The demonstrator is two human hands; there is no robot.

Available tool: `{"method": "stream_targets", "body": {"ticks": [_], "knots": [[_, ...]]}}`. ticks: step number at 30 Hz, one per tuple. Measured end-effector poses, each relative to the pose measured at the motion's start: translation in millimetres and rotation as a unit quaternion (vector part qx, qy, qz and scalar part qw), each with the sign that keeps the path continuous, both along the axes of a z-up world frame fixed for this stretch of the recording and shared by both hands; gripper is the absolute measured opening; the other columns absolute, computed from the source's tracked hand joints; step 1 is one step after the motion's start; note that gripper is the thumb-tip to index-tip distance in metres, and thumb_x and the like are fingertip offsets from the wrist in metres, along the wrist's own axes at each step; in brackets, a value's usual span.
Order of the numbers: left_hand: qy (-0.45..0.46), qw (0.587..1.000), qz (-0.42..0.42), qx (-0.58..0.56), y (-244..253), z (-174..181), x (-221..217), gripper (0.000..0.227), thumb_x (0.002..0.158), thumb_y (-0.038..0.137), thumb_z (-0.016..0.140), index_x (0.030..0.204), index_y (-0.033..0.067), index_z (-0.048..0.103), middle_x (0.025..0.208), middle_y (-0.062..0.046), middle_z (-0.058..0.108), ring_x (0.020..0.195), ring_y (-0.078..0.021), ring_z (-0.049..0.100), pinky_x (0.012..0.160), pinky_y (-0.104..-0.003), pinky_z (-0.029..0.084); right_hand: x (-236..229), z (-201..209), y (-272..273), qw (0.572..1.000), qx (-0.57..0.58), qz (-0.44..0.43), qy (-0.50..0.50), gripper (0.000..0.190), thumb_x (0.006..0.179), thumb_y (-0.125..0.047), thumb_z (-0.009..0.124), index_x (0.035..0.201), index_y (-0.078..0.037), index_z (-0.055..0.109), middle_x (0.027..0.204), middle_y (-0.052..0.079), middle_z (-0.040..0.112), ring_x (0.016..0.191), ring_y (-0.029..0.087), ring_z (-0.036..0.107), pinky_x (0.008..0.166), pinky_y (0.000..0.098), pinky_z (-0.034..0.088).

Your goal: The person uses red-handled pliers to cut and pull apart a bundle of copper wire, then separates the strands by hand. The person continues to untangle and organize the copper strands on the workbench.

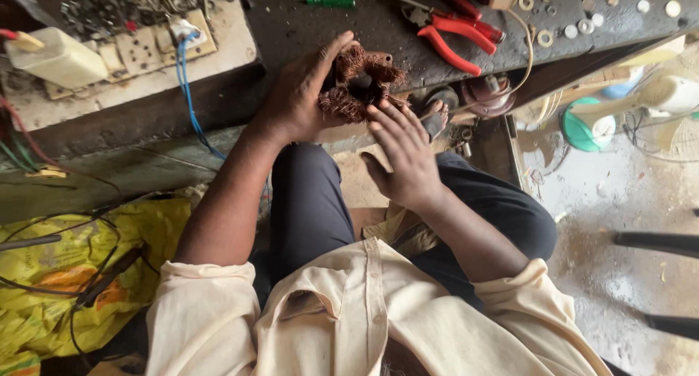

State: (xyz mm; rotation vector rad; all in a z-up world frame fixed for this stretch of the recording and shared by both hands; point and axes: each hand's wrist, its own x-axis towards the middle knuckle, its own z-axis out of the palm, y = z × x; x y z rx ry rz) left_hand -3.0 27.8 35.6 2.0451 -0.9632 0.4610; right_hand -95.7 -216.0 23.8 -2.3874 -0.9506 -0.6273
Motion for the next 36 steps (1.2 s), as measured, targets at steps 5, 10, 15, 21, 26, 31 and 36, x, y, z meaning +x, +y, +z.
{"method": "stream_targets", "body": {"ticks": [5,10,15,21,26,31,36], "knots": [[0.008,1.000,0.022,0.010,-1,0,0,0.105,0.078,-0.001,0.089,0.163,0.0126,0.029,0.155,-0.018,0.054,0.143,-0.0369,0.056,0.121,-0.043,0.049,-5,41,-14,0.982,0.180,-0.049,0.033,0.059,0.094,-0.011,0.078,0.144,0.001,0.048,0.140,0.015,0.059,0.134,0.032,0.059,0.117,0.0432,0.049],[-0.026,1.000,-0.004,-0.006,-1,-12,9,0.110,0.084,0.025,0.098,0.164,0.0127,0.024,0.156,-0.017,0.053,0.142,-0.0345,0.057,0.121,-0.047,0.048,14,99,-24,0.994,0.056,-0.086,0.037,0.057,0.097,-0.014,0.081,0.146,-0.002,0.053,0.139,0.015,0.065,0.131,0.034,0.063,0.110,0.0427,0.053],[-0.025,0.999,0.027,0.027,-2,-10,6,0.116,0.078,0.036,0.098,0.162,0.0118,0.023,0.150,-0.013,0.057,0.133,-0.0341,0.062,0.113,-0.051,0.049,49,115,13,0.989,-0.118,-0.083,0.023,0.064,0.092,-0.031,0.081,0.143,-0.002,0.053,0.128,0.018,0.065,0.119,0.038,0.062,0.096,0.0487,0.051],[-0.019,0.999,0.037,0.013,-3,-5,4,0.113,0.080,0.038,0.098,0.163,0.0137,0.024,0.150,-0.014,0.057,0.128,-0.0338,0.064,0.109,-0.050,0.051,80,112,43,0.965,-0.220,-0.127,0.057,0.050,0.087,-0.024,0.077,0.131,-0.007,0.060,0.111,0.016,0.067,0.105,0.040,0.063,0.081,0.0484,0.053],[-0.037,0.998,0.041,0.016,-1,-6,5,0.116,0.080,0.036,0.098,0.165,0.0148,0.021,0.154,-0.013,0.056,0.135,-0.0329,0.062,0.112,-0.049,0.049,85,98,35,0.971,-0.215,-0.109,0.001,0.038,0.092,-0.018,0.078,0.125,-0.007,0.063,0.109,0.013,0.069,0.104,0.037,0.065,0.087,0.0446,0.055],[-0.037,0.999,0.026,0.007,-2,-9,6,0.125,0.075,0.038,0.100,0.165,0.0168,0.017,0.151,-0.011,0.057,0.135,-0.0304,0.062,0.113,-0.051,0.048,82,99,23,0.982,-0.182,-0.055,-0.018,0.049,0.083,-0.017,0.083,0.125,-0.003,0.062,0.105,0.013,0.073,0.101,0.036,0.069,0.087,0.0428,0.058],[-0.007,1.000,0.018,0.020,-1,-12,8,0.130,0.073,0.042,0.103,0.167,0.0191,0.015,0.146,-0.010,0.059,0.133,-0.0290,0.063,0.115,-0.050,0.049,86,98,11,0.990,-0.141,-0.015,-0.019,0.060,0.087,-0.013,0.083,0.140,-0.001,0.057,0.115,0.016,0.074,0.108,0.033,0.073,0.091,0.0405,0.060]]}}
